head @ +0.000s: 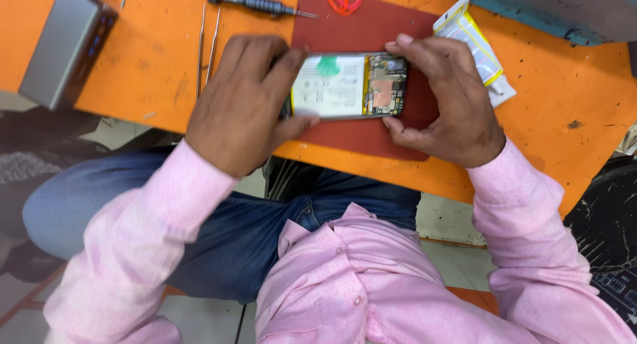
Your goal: The person applies adhesive to the internal components of a mobile phone, presses the back cover onto the phone, and secures the phone with several rubber bands.
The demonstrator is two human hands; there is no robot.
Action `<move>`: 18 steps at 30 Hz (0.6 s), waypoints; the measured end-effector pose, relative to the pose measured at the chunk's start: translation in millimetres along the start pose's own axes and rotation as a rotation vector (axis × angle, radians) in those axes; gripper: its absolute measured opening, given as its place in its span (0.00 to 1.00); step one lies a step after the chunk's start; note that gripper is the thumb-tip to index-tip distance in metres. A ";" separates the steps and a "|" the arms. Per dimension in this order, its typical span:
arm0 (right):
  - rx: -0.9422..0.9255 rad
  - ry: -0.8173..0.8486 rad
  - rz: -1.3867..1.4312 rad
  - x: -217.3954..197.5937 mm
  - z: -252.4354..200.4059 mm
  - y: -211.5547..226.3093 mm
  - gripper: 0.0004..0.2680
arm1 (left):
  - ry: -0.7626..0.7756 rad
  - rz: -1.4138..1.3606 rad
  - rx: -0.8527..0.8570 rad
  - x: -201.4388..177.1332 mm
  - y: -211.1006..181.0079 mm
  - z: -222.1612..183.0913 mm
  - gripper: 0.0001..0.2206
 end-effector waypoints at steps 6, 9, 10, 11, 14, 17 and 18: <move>0.067 -0.135 0.052 -5.7 8.5 -3.8 0.27 | 0.101 -0.221 -0.073 16.3 -2.4 -17.6 0.35; 0.162 -0.111 0.021 -4.4 12.3 -7.5 0.26 | 0.081 -0.237 -0.070 29.0 -10.2 -27.1 0.33; 0.174 -0.101 0.036 -3.8 13.7 -6.9 0.25 | 0.077 -0.230 -0.071 32.6 -12.7 -29.7 0.32; 0.184 -0.094 0.042 -5.0 16.2 -6.9 0.23 | 0.074 -0.240 -0.038 35.1 -16.3 -30.8 0.30; 0.178 -0.082 0.071 -8.6 23.6 -2.0 0.21 | 0.089 -0.284 0.068 41.8 -25.3 -29.2 0.25; 0.156 -0.063 0.084 -15.5 27.5 2.1 0.17 | 0.118 -0.309 0.129 40.9 -28.9 -27.4 0.20; 0.150 -0.055 0.086 -15.4 28.1 3.3 0.15 | 0.112 -0.299 0.113 38.5 -25.3 -24.7 0.18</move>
Point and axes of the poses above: each hand's wrist, its own z-axis towards the middle knuckle, its own x-axis out of the palm, y = z × x, the point moved 5 cm from there along z, towards the middle knuckle, and after that the axes turned 14 degrees about y, right-handed, at the moved point
